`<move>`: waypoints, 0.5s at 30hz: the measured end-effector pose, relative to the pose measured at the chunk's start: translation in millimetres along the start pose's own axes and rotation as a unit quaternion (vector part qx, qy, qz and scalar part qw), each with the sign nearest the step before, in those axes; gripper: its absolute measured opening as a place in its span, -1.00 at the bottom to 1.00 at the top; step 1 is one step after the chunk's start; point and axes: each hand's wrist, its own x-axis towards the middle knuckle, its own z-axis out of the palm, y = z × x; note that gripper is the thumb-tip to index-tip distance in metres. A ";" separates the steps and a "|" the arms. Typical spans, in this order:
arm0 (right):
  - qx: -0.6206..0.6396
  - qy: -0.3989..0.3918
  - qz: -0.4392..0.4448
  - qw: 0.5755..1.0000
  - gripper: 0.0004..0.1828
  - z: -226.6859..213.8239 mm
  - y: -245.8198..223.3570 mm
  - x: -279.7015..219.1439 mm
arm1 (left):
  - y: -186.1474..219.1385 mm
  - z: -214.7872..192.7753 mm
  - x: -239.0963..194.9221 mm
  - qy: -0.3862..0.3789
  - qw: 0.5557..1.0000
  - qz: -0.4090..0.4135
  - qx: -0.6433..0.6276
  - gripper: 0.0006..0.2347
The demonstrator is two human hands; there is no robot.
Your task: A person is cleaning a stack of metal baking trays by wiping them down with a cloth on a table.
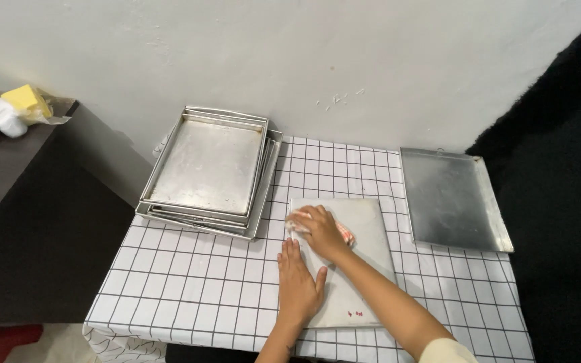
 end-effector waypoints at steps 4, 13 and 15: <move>-0.033 0.019 0.055 0.998 -0.50 12.4 13.9 38.4 | 1.6 -1.3 1.3 0.002 1.000 -0.002 0.005 -0.28; 0.007 -0.072 0.057 0.996 -0.36 -31.9 -46.2 -60.1 | 13.1 -15.2 3.3 -0.013 0.997 -0.072 -0.029 -0.25; 0.037 -0.122 0.091 0.988 -0.44 -52.6 -68.9 -97.4 | 15.8 -18.6 3.7 -0.009 0.998 -0.068 -0.012 -0.22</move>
